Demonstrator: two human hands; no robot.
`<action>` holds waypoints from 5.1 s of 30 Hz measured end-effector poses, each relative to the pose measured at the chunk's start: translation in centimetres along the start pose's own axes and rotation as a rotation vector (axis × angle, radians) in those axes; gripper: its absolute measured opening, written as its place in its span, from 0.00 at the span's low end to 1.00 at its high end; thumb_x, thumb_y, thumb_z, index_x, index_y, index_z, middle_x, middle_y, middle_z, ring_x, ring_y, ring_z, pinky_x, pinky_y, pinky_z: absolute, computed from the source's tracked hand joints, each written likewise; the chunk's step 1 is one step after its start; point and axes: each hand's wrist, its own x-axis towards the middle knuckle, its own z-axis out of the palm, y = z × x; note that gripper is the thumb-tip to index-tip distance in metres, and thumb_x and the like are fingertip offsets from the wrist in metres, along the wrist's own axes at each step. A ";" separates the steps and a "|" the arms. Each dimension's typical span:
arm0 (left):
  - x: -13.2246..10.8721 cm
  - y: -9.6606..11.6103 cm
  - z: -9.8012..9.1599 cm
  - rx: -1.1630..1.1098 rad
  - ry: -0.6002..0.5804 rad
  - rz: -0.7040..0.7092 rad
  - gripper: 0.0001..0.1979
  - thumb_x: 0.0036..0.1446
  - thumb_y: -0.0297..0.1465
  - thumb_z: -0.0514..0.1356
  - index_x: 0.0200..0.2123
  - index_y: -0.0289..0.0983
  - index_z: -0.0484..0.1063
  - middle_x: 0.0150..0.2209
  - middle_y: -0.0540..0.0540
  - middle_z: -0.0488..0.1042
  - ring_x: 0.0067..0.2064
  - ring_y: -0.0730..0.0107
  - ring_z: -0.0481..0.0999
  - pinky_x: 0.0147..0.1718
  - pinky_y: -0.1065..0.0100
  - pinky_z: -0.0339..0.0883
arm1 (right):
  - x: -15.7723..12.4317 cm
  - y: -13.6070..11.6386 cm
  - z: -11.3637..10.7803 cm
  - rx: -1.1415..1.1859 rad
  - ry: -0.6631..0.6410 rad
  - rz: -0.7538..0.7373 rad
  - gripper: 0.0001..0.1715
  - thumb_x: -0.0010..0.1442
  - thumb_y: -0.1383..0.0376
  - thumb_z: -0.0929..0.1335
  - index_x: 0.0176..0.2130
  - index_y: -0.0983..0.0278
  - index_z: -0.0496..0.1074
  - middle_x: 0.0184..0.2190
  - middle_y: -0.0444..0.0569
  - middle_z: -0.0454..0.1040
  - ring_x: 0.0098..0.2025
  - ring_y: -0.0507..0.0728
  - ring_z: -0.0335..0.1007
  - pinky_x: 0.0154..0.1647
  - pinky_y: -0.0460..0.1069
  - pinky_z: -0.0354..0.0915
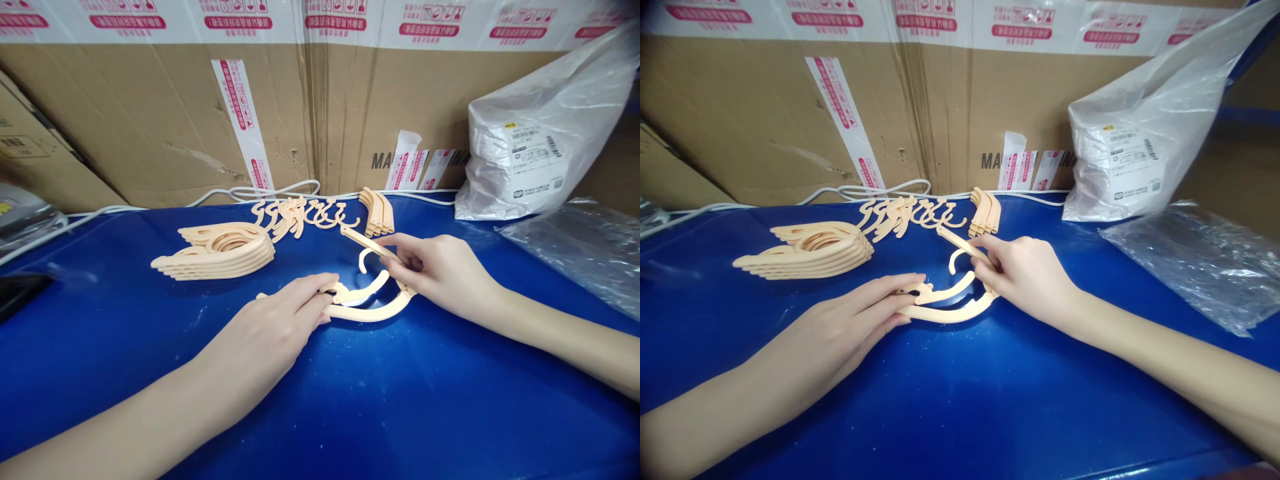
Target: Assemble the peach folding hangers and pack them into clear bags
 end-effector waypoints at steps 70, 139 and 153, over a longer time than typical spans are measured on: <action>1.7 0.2 -2.3 -0.283 0.100 -0.340 0.13 0.65 0.39 0.50 0.34 0.39 0.69 0.30 0.52 0.71 0.30 0.69 0.70 0.27 0.68 0.62 | -0.9 -3.8 -0.1 1.121 -0.371 0.137 0.14 0.64 0.59 0.68 0.47 0.63 0.65 0.22 0.37 0.71 0.19 0.47 0.64 0.19 0.42 0.58; 5.1 -3.0 -1.0 0.505 -0.155 -0.159 0.12 0.63 0.31 0.54 0.35 0.36 0.77 0.34 0.43 0.77 0.37 0.55 0.71 0.37 0.57 0.63 | 0.6 1.7 -1.5 -0.025 -0.180 -0.235 0.09 0.62 0.61 0.66 0.34 0.61 0.74 0.37 0.47 0.75 0.37 0.57 0.71 0.39 0.52 0.64; 4.1 -1.4 0.4 -0.101 -0.155 -0.010 0.14 0.63 0.43 0.58 0.42 0.38 0.68 0.64 0.37 0.60 0.67 0.48 0.52 0.61 0.45 0.52 | 1.2 2.1 -1.4 0.108 -0.201 -0.224 0.07 0.58 0.59 0.70 0.35 0.59 0.75 0.41 0.48 0.73 0.43 0.59 0.70 0.45 0.55 0.66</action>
